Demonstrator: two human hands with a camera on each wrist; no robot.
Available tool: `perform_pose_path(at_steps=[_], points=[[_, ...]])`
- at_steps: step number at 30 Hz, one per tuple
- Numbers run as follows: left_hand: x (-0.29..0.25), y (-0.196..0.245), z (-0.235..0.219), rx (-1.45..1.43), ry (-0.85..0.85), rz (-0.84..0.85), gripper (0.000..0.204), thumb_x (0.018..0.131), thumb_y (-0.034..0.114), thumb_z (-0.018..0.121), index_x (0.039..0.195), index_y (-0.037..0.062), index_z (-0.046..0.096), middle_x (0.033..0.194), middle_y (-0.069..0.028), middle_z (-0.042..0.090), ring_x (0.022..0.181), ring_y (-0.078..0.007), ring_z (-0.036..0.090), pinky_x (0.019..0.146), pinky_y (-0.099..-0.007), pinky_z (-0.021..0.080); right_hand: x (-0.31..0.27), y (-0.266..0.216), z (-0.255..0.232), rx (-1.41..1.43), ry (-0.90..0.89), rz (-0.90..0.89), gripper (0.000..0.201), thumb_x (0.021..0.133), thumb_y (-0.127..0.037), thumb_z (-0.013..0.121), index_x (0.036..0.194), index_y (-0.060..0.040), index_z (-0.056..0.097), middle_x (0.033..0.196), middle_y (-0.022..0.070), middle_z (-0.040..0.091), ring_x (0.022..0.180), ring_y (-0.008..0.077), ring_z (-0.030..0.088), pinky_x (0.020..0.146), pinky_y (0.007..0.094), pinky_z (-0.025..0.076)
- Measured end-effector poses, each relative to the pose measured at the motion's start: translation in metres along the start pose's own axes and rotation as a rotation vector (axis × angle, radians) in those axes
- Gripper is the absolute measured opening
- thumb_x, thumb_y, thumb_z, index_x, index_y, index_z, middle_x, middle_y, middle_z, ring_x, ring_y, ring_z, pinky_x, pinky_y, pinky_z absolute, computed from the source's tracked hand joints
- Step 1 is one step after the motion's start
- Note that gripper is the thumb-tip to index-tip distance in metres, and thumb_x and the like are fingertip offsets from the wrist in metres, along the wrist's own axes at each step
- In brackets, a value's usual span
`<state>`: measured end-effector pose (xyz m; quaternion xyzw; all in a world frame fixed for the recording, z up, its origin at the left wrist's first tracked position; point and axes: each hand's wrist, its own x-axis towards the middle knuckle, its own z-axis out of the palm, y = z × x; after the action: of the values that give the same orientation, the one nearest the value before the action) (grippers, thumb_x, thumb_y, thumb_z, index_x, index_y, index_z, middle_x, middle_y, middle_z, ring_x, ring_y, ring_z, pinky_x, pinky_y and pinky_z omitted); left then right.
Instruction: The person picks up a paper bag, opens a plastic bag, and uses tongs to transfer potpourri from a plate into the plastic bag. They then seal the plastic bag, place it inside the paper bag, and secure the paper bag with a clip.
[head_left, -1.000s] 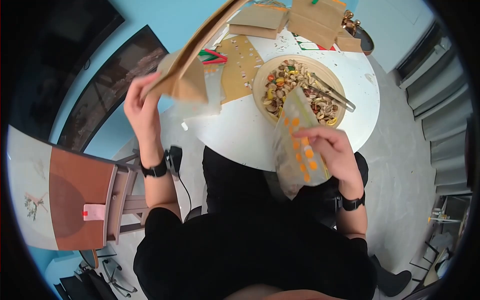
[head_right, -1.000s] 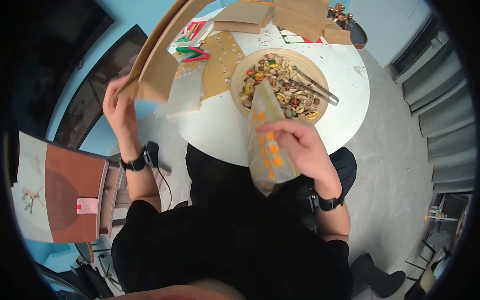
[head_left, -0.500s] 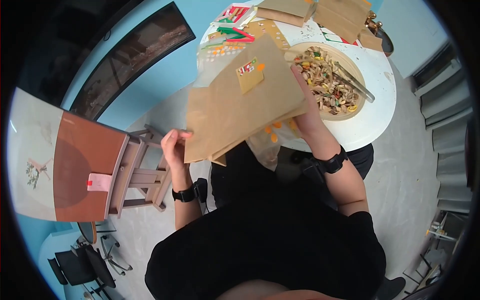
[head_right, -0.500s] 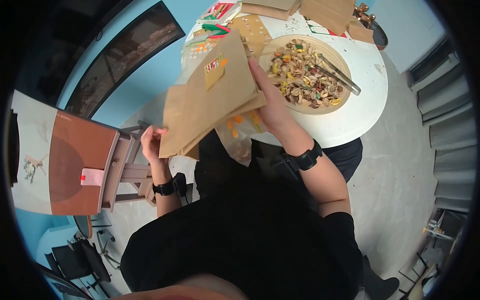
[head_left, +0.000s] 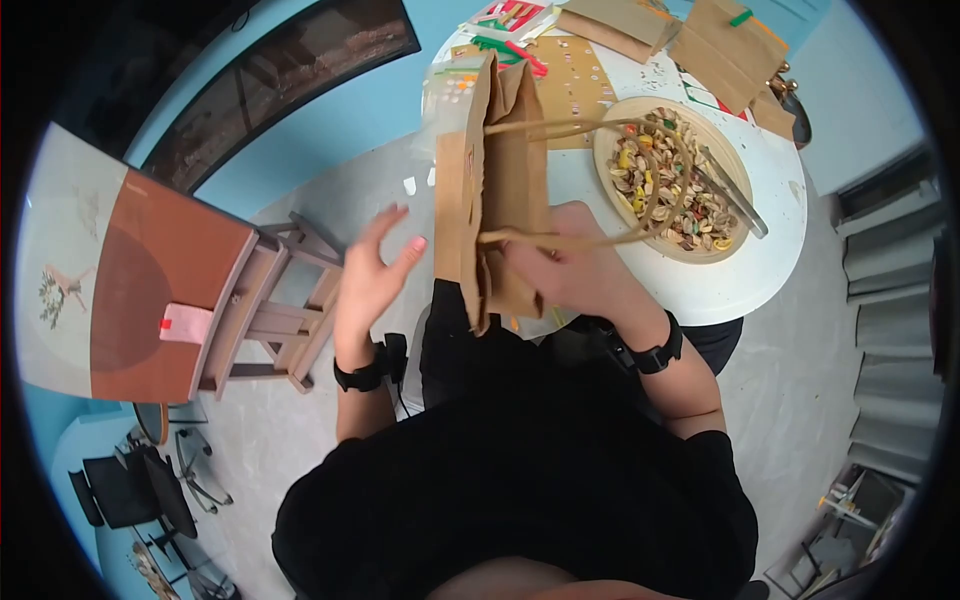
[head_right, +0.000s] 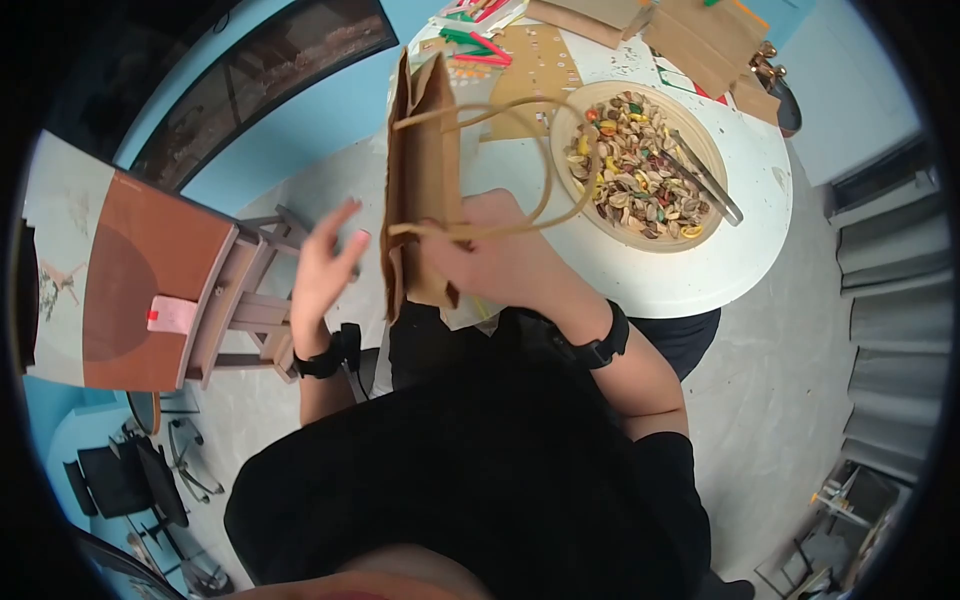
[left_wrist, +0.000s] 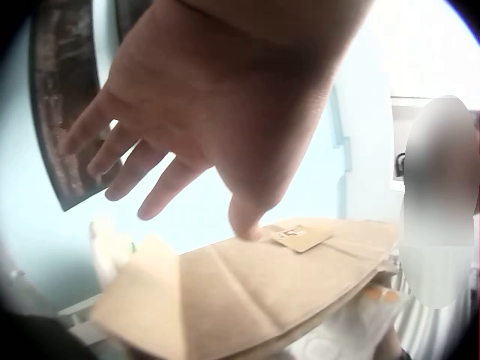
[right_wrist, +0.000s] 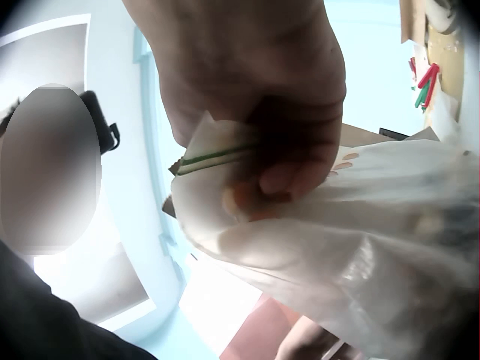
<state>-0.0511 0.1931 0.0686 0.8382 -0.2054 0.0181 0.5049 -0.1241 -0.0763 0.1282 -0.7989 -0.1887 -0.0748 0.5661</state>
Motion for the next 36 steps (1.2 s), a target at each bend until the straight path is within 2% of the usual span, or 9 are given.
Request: perform_pose_path(at_steps=[4,8,10,14,20,24,26,29,36], points=[[0.0,0.09,-0.014,-0.35,-0.061,-0.005,0.037,0.091,0.016,0.067,0.122,-0.0048,0.067,0.103,-0.0159,0.071,0.093,-0.017,0.067,0.082,-0.0325,0.055,0.012,-0.024,0.02,0.024,-0.093,0.025,0.015,0.094,-0.009,0.064,0.082,0.001,0.065,0.061,0.0095,0.061,0.052,0.0188,0.065,0.051,0.0334,0.049],[0.017,0.09,-0.021,-0.063,-0.189,-0.167,0.024,0.088,0.007,0.064,0.108,-0.0077,0.065,0.08,-0.0111,0.068,0.069,-0.0142,0.057,0.064,-0.0318,0.048,0.017,-0.014,0.028,0.047,-0.125,0.048,0.016,0.093,-0.009,0.063,0.08,0.0013,0.065,0.058,0.0101,0.06,0.048,0.0229,0.063,0.05,0.0353,0.048],[0.025,0.081,-0.015,-0.129,-0.148,-0.099,0.023,0.089,0.006,0.063,0.107,-0.0078,0.065,0.079,-0.0096,0.067,0.068,-0.0128,0.056,0.063,-0.0313,0.046,0.019,-0.002,0.025,-0.09,-0.069,-0.08,0.016,0.093,-0.009,0.063,0.08,0.0008,0.066,0.057,0.0105,0.061,0.048,0.0241,0.063,0.05,0.0352,0.048],[0.032,0.062,-0.033,-0.109,-0.189,-0.228,0.021,0.091,0.006,0.062,0.106,-0.0075,0.066,0.08,-0.0056,0.068,0.071,-0.0106,0.057,0.064,-0.031,0.047,0.016,-0.006,0.009,-0.074,-0.048,0.11,0.025,0.092,-0.016,0.063,0.076,0.0027,0.064,0.058,0.0161,0.06,0.051,0.0307,0.061,0.052,0.0384,0.047],[0.03,0.076,-0.077,0.112,0.276,-0.247,0.026,0.092,0.003,0.053,0.11,-0.0076,0.068,0.08,-0.003,0.068,0.064,-0.0069,0.058,0.056,-0.0246,0.046,0.011,0.011,-0.02,-0.18,0.1,0.317,0.034,0.087,-0.022,0.064,0.069,0.006,0.059,0.061,0.0232,0.055,0.053,0.0421,0.053,0.05,0.0425,0.041],[0.031,0.089,-0.066,0.116,0.224,-0.268,0.027,0.097,0.008,0.055,0.116,-0.0053,0.069,0.076,-0.0008,0.066,0.057,-0.0041,0.053,0.05,-0.0226,0.041,0.012,0.014,-0.02,-0.288,-0.032,0.199,0.035,0.087,-0.027,0.072,0.071,0.0032,0.065,0.063,0.0184,0.057,0.051,0.025,0.054,0.049,0.0371,0.036],[0.036,0.085,-0.065,0.19,0.228,-0.294,0.031,0.097,0.006,0.053,0.122,-0.0034,0.069,0.076,0.0,0.064,0.053,-0.0036,0.048,0.047,-0.0237,0.039,0.009,-0.001,-0.033,-0.124,-0.159,0.422,0.034,0.086,-0.029,0.077,0.073,0.0008,0.068,0.064,0.0119,0.061,0.054,0.0134,0.054,0.051,0.0331,0.034],[0.042,0.076,-0.067,0.284,0.298,-0.306,0.037,0.089,0.006,0.05,0.117,-0.0023,0.072,0.066,-0.0051,0.063,0.05,-0.0087,0.054,0.048,-0.0282,0.044,-0.011,0.012,-0.047,0.17,-0.029,0.322,0.029,0.083,-0.029,0.083,0.074,-0.0035,0.072,0.065,-0.0012,0.062,0.063,0.0042,0.052,0.056,0.0263,0.036],[0.044,0.063,-0.037,0.339,0.087,-0.457,0.029,0.09,0.009,0.049,0.103,-0.0061,0.07,0.06,-0.0142,0.062,0.045,-0.0186,0.06,0.05,-0.0338,0.05,0.013,-0.047,-0.077,0.538,0.288,0.177,0.023,0.083,-0.002,0.077,0.102,-0.003,0.064,0.091,-0.0004,0.064,0.078,0.0065,0.058,0.071,0.0204,0.046]])
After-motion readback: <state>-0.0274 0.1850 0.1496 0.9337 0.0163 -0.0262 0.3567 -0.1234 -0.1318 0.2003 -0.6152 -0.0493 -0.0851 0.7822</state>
